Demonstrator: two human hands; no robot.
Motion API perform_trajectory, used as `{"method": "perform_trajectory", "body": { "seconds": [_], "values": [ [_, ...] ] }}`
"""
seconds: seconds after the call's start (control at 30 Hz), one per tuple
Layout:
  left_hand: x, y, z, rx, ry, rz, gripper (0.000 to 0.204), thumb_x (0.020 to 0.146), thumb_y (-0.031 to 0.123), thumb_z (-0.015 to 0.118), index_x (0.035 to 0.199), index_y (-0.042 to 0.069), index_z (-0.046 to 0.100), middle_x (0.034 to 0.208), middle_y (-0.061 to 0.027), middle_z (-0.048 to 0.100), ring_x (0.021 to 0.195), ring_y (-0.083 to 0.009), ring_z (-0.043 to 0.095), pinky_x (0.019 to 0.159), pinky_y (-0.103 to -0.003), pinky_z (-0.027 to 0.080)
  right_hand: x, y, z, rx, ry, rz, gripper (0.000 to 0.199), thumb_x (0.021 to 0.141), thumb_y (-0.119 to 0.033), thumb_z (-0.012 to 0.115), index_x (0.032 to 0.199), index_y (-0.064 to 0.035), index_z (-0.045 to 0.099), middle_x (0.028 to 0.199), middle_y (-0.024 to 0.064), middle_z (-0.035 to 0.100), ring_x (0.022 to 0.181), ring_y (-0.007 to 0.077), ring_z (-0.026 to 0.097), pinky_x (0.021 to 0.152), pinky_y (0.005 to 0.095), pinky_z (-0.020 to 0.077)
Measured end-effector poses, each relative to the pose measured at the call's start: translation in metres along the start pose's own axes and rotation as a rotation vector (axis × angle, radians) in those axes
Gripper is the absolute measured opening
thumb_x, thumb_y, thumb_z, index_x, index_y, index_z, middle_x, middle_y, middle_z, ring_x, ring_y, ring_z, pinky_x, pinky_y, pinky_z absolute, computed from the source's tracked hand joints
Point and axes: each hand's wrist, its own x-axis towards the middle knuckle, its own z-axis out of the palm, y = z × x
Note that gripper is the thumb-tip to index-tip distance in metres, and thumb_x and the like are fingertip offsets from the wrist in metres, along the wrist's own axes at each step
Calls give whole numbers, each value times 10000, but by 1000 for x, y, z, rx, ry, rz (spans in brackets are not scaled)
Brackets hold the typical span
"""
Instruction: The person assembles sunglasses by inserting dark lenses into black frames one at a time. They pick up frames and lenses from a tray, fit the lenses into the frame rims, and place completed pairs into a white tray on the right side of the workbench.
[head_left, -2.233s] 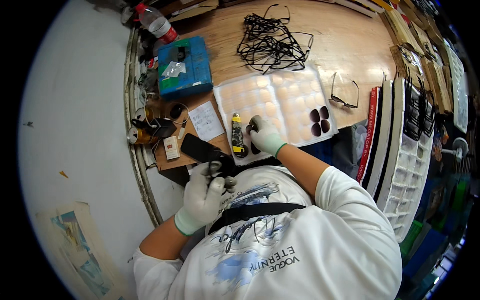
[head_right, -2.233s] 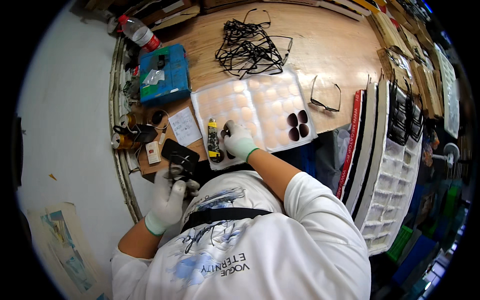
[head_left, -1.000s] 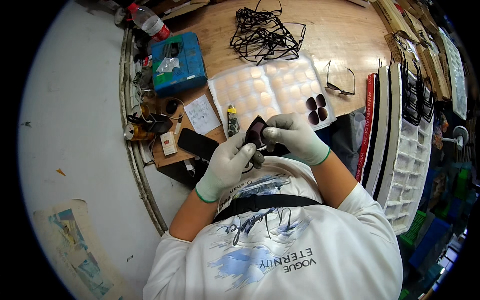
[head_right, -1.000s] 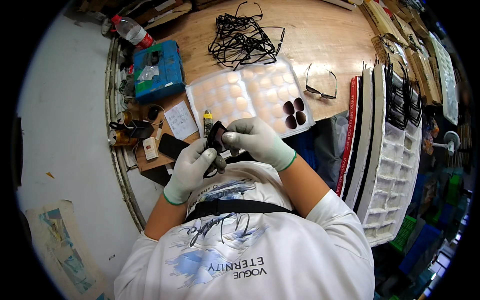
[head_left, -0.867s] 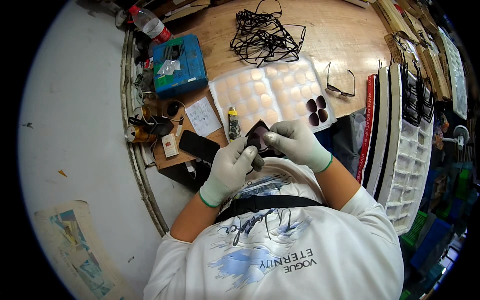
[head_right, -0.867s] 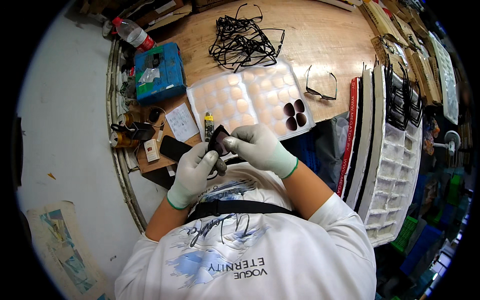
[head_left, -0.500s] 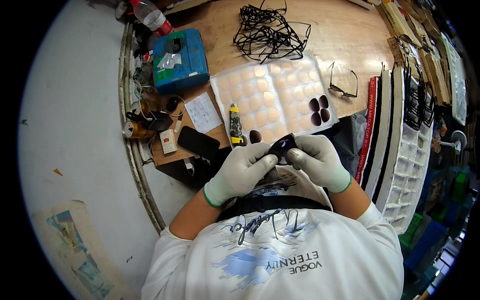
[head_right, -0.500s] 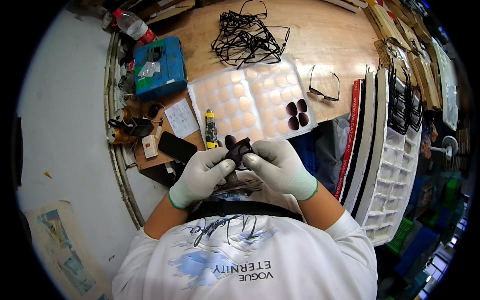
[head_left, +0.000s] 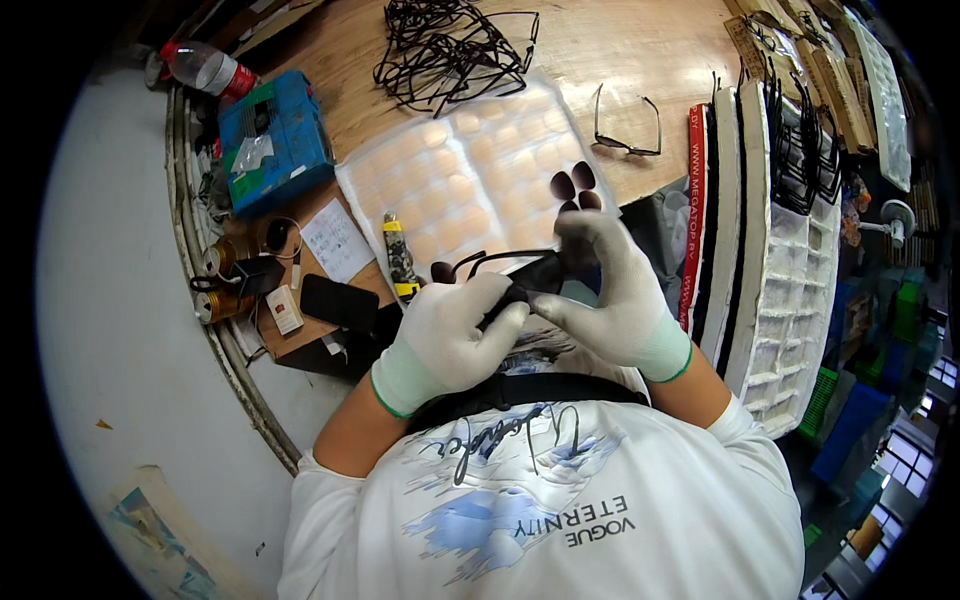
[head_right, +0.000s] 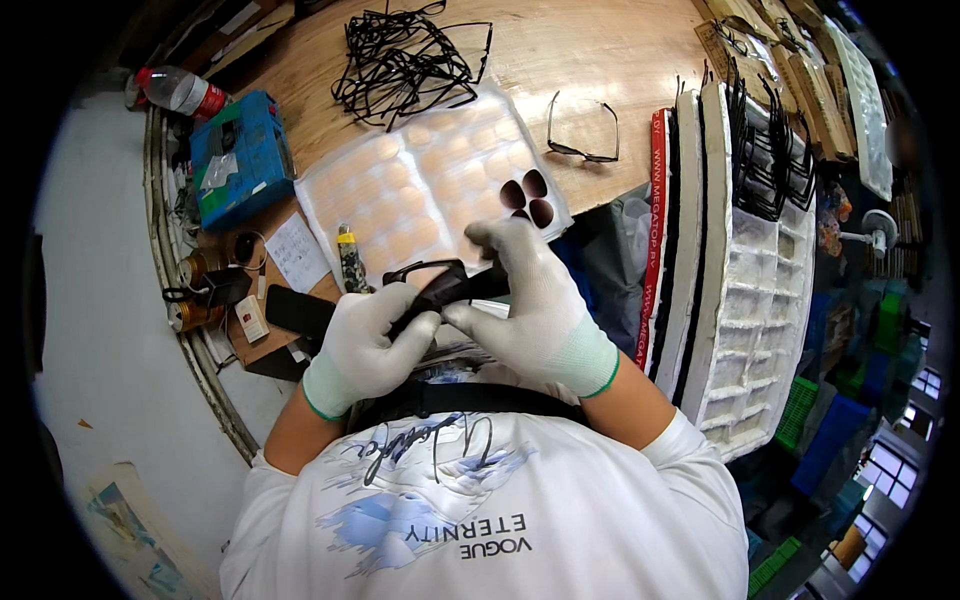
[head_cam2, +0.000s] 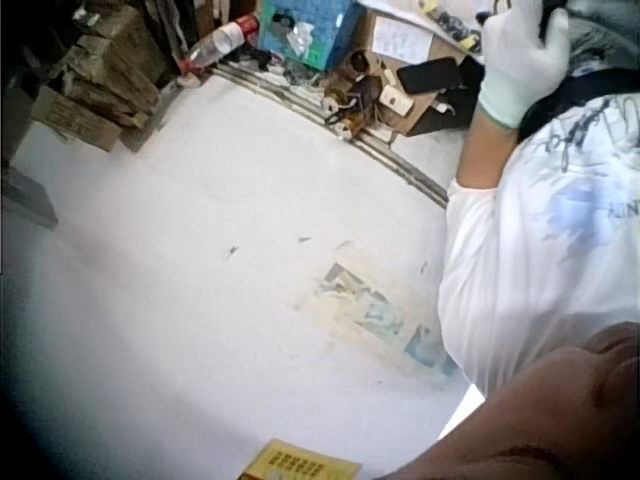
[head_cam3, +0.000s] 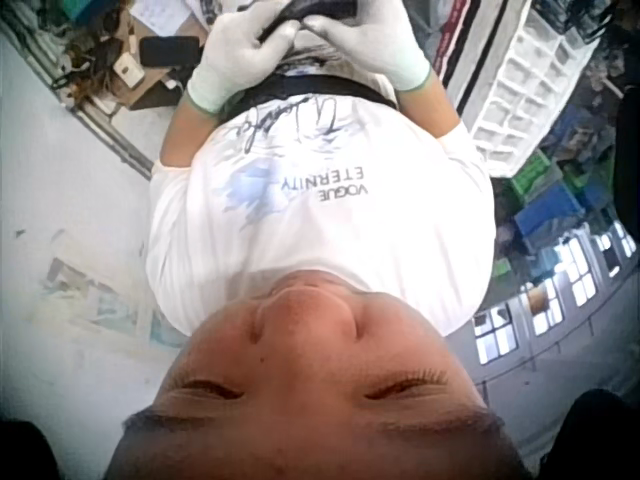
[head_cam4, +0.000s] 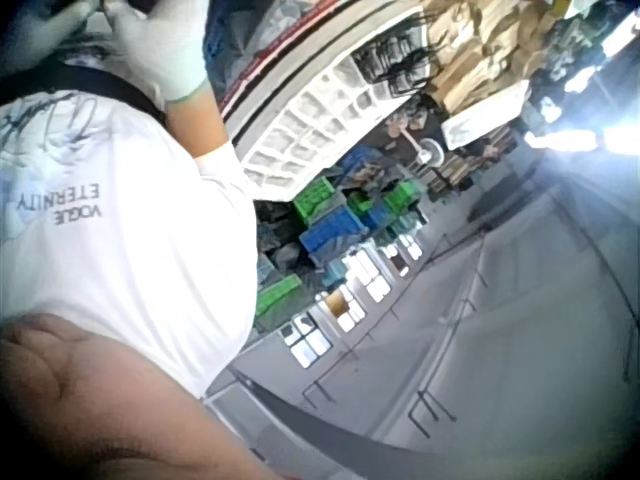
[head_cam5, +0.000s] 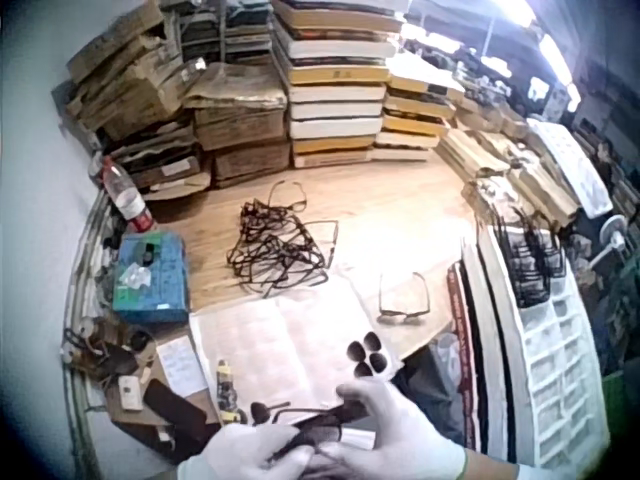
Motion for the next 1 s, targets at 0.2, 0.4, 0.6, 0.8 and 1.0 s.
{"method": "perform_trajectory", "body": {
  "seconds": [0.2, 0.4, 0.6, 0.8, 1.0],
  "values": [
    [76, 3, 11, -334, -272, 86, 243, 880, 211, 702, 1057, 44, 719, 945, -191, 721, 870, -355, 704, 769, -367, 556, 16, 30, -77, -128, -335, -392, 270, 765, -99, 755, 995, 10, 662, 1071, 200, 666, 1193, 417, 602, 1036, 485, 462],
    [193, -124, 119, 495, 44, -162, 390, 871, 412, 700, 1048, 64, 702, 1080, -157, 681, 1047, -344, 653, 918, -435, 528, 32, 42, -137, -200, -128, -250, 166, 834, -32, 649, 978, 50, 642, 905, 200, 668, 869, 376, 667, 841, 417, 524],
    [201, -111, 145, 638, -30, -365, 420, 835, 384, 715, 1086, 51, 674, 1162, -172, 637, 1133, -346, 609, 965, -450, 509, 37, 54, -140, 28, -149, -3, 634, 904, 5, 592, 1498, 43, 375, 1108, 228, 701, 1000, 333, 708, 923, 377, 530],
    [195, -126, 139, 208, -11, -456, 275, 892, 242, 668, 1050, 19, 639, 938, -214, 717, 906, -392, 697, 854, -468, 552, 48, 57, -108, 31, -133, -121, 659, 934, 59, 544, 1552, 23, 319, 1135, 191, 732, 1027, 252, 725, 936, 323, 534],
    [115, -63, 60, -589, 198, -257, 248, 937, 178, 679, 1075, -12, 601, 905, -127, 700, 790, -207, 656, 718, -331, 531, 47, 56, -67, 459, -12, 116, 733, 867, 97, 512, 1531, -36, 231, 1159, 139, 636, 920, 131, 630, 851, 282, 539]
  ]
}}
